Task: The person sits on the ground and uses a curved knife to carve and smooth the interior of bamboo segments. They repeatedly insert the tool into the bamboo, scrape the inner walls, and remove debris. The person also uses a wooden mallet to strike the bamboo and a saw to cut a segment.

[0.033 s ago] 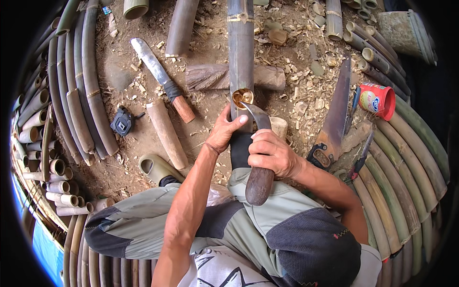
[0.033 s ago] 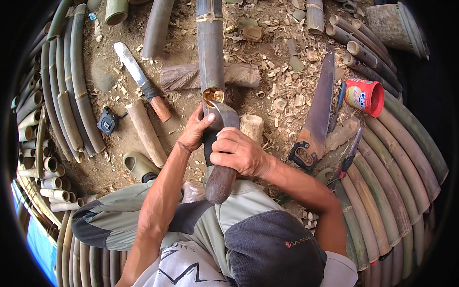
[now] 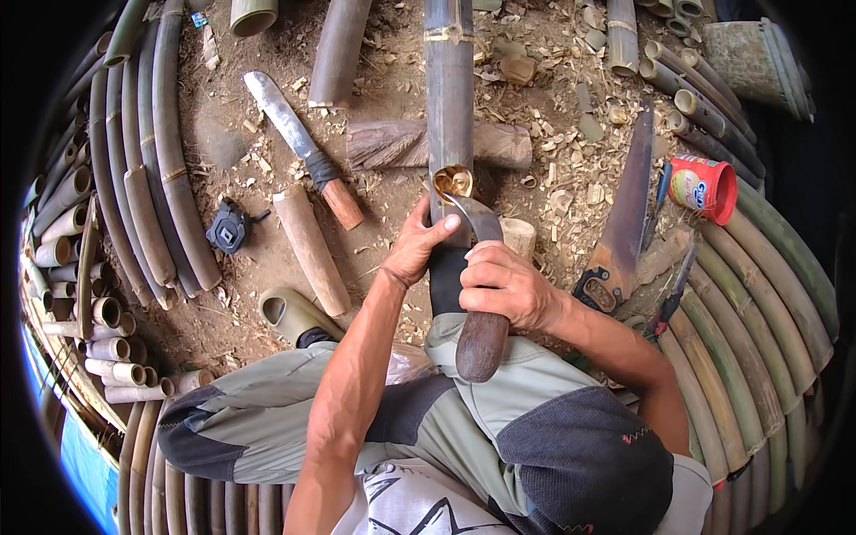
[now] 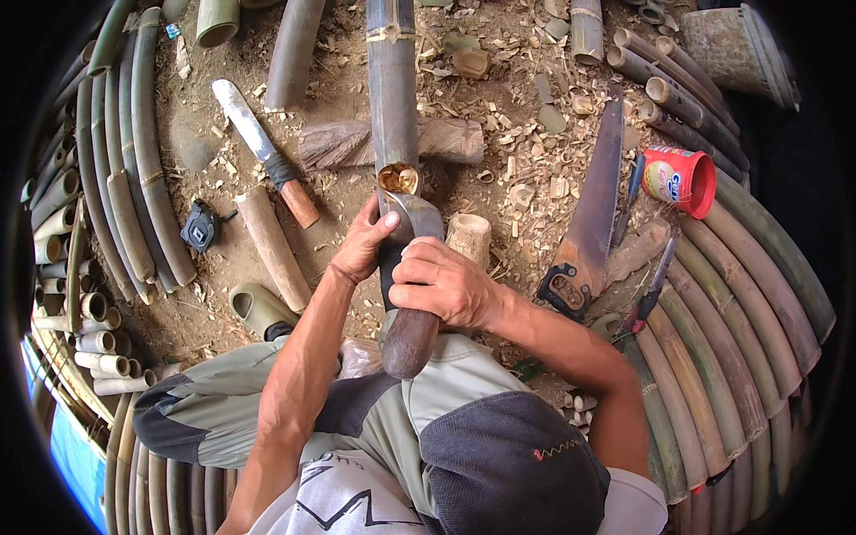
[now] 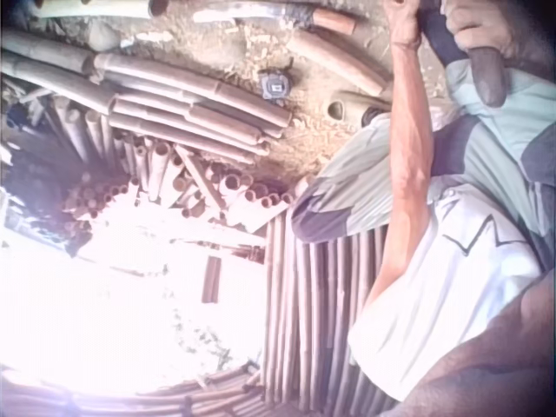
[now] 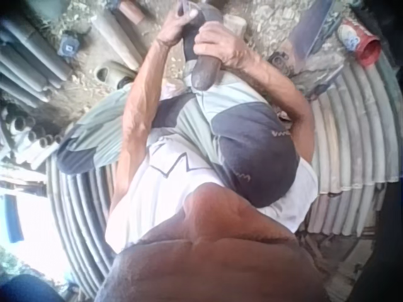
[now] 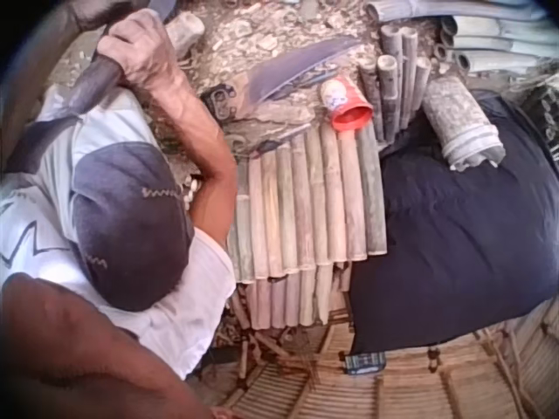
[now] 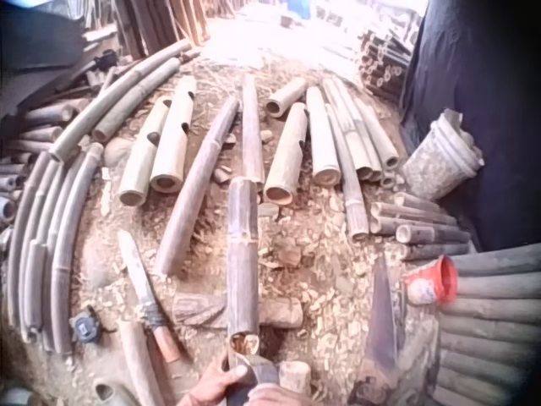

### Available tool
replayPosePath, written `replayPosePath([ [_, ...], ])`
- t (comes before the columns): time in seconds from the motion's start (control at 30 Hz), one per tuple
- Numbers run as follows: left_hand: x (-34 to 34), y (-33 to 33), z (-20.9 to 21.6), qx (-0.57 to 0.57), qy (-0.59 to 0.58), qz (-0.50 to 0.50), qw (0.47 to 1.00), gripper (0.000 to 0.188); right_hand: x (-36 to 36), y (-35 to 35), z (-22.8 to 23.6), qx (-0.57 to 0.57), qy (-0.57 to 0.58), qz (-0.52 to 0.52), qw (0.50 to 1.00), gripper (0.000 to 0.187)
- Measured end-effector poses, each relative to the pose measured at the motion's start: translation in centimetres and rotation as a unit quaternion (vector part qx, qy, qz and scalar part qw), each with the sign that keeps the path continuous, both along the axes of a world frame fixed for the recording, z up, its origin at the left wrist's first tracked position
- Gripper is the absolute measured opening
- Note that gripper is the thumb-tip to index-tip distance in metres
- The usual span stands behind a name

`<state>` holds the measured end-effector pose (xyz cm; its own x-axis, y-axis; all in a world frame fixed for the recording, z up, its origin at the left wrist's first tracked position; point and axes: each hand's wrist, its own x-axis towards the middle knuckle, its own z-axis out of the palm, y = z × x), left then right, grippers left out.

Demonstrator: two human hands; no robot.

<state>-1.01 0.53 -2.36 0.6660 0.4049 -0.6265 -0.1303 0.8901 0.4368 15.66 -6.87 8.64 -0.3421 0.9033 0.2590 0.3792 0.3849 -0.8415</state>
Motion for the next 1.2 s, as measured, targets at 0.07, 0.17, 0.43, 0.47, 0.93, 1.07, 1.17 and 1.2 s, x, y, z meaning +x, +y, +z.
replayPosePath([
  [0.07,0.2,0.3,0.2,0.011,-0.007,-0.013,1.000,0.085,0.2,0.2,-0.4,-0.013,0.008,0.018,1.000,0.024],
  [0.17,0.4,0.3,0.5,0.020,0.011,-0.018,1.000,0.082,0.1,0.6,-0.3,-0.028,0.009,0.043,0.999,0.023],
  [0.43,0.8,-0.3,0.0,0.063,0.058,-0.008,0.996,0.072,-0.5,0.3,-1.7,0.015,-0.053,0.056,0.997,0.018],
  [0.47,0.9,-0.3,0.1,0.060,0.058,-0.002,0.997,0.072,-0.6,0.3,-1.9,0.021,-0.063,0.057,0.996,0.018],
  [0.93,1.3,-0.7,-0.2,0.202,0.209,-0.053,0.956,0.070,-1.9,0.1,-5.0,0.092,-0.162,0.040,0.982,0.016],
  [1.07,0.7,-0.3,1.5,0.108,0.107,0.009,0.988,0.075,-2.2,1.6,-2.7,0.049,-0.034,-0.070,0.996,0.016],
  [1.17,0.8,-0.3,1.1,0.118,0.080,0.048,0.989,0.081,-1.0,4.2,0.0,-0.117,0.274,-0.377,0.877,0.020],
  [1.2,1.2,0.1,1.2,0.130,0.103,0.032,0.986,0.083,-0.1,5.6,0.1,-0.114,0.408,-0.392,0.817,0.018],
])
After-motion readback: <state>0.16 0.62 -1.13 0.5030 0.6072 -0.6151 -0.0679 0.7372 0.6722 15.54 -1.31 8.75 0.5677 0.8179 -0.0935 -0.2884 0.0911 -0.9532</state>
